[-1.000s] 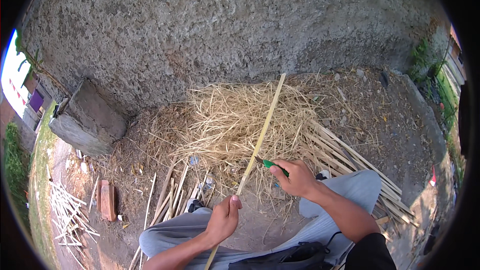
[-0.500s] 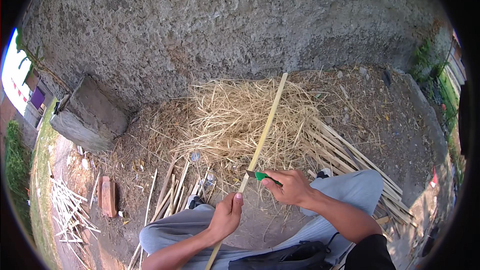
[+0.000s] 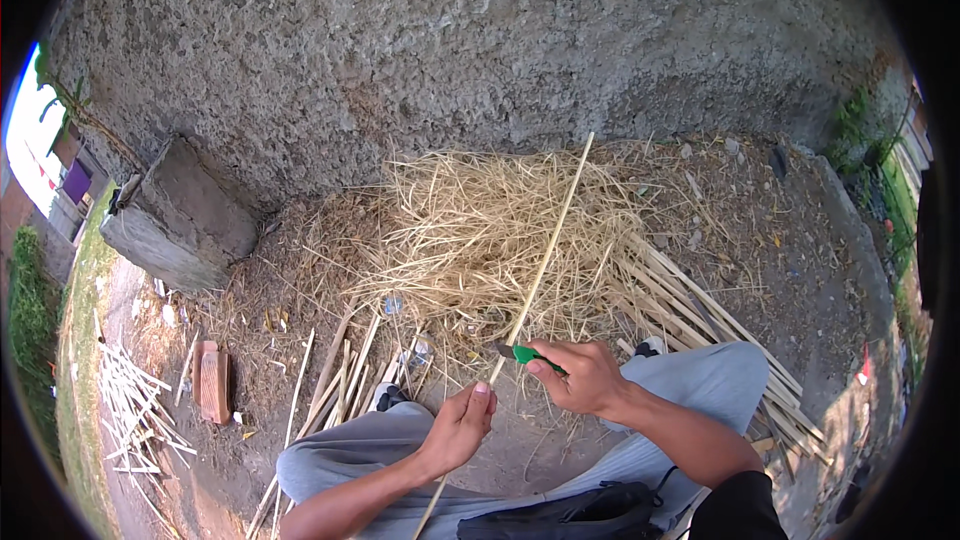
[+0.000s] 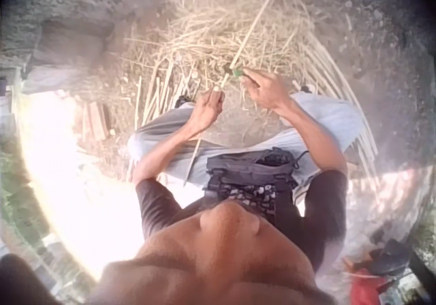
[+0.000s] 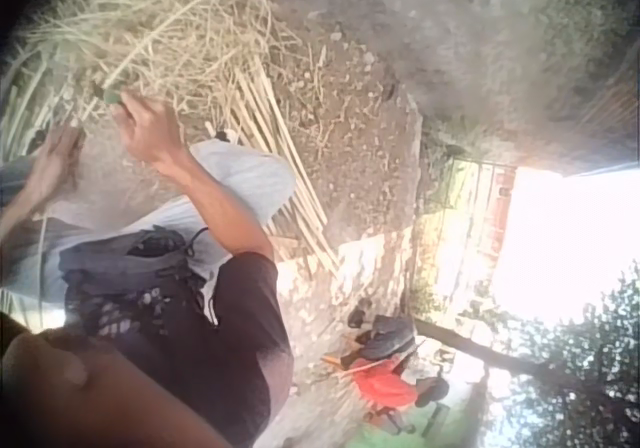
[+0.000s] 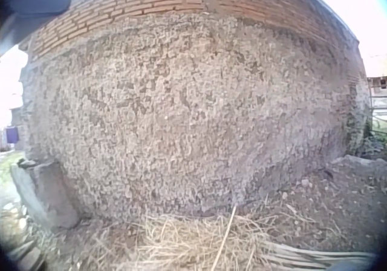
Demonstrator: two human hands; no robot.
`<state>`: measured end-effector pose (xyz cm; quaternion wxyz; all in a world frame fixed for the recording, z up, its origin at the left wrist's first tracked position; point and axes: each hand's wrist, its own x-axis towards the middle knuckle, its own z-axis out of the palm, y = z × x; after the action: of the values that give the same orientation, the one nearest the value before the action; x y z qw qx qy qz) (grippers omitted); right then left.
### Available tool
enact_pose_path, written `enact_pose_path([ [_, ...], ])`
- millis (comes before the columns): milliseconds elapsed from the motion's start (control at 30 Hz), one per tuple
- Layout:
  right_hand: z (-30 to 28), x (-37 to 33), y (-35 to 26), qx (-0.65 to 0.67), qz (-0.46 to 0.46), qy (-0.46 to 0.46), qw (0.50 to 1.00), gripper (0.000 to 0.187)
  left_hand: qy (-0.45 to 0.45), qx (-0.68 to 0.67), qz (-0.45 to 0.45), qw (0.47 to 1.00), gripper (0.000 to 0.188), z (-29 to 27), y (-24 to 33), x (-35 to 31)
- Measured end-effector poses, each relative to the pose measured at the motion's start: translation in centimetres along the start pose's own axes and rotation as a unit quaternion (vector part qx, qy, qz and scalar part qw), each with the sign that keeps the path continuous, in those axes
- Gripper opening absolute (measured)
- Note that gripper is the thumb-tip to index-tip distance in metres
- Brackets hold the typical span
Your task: The person strips the outer bark from a length of bamboo using a small hand tool while sitting outdoors on the ground next to a pile of straw and wood scraps.
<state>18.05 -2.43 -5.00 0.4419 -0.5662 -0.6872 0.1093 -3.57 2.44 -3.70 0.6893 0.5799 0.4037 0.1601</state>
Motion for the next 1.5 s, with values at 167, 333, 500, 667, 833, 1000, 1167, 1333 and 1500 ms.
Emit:
enact_pose_path([
  [167, -0.5, 0.1, -0.2, -0.009, 0.004, -0.008, 1.0, 0.028, -0.074, -0.106, -0.111, 0.985, 0.046, -0.2, 1.2, 0.0],
  [333, -1.4, 0.5, -1.0, -0.071, 0.013, -0.019, 0.997, 0.026, -0.08, -0.106, -0.098, 0.986, 0.048, 0.3, 1.3, -0.4],
  [500, -1.7, 1.3, -0.6, -0.137, -0.017, 0.044, 0.99, 0.025, -0.058, -0.097, -0.064, 0.992, 0.047, 1.2, 1.2, -0.1],
  [667, -1.4, 1.3, -0.3, -0.134, -0.015, 0.043, 0.99, 0.022, -0.035, -0.054, -0.034, 0.997, 0.047, 1.1, 0.8, -0.1],
  [833, -1.3, 1.6, 0.0, -0.146, -0.016, 0.038, 0.988, 0.021, -0.045, -0.063, -0.08, 0.994, 0.045, 0.6, 1.6, -0.5],
  [1000, -0.8, 1.7, 0.5, -0.117, -0.026, 0.08, 0.99, 0.023, -0.043, -0.049, -0.086, 0.994, 0.043, 0.7, 1.6, -0.4],
  [1167, -1.1, 1.7, 0.3, -0.115, -0.012, 0.061, 0.991, 0.023, -0.04, -0.041, -0.084, 0.995, 0.043, 0.8, 2.0, -0.6],
  [1333, -0.9, 1.4, 1.1, -0.12, -0.014, 0.051, 0.991, 0.03, -0.055, -0.061, -0.123, 0.989, 0.045, 0.7, 3.1, -0.7],
  [1500, -0.7, 1.4, 1.4, -0.12, -0.018, 0.063, 0.991, 0.029, -0.071, -0.088, -0.147, 0.983, 0.045, 0.7, 2.8, -0.4],
])
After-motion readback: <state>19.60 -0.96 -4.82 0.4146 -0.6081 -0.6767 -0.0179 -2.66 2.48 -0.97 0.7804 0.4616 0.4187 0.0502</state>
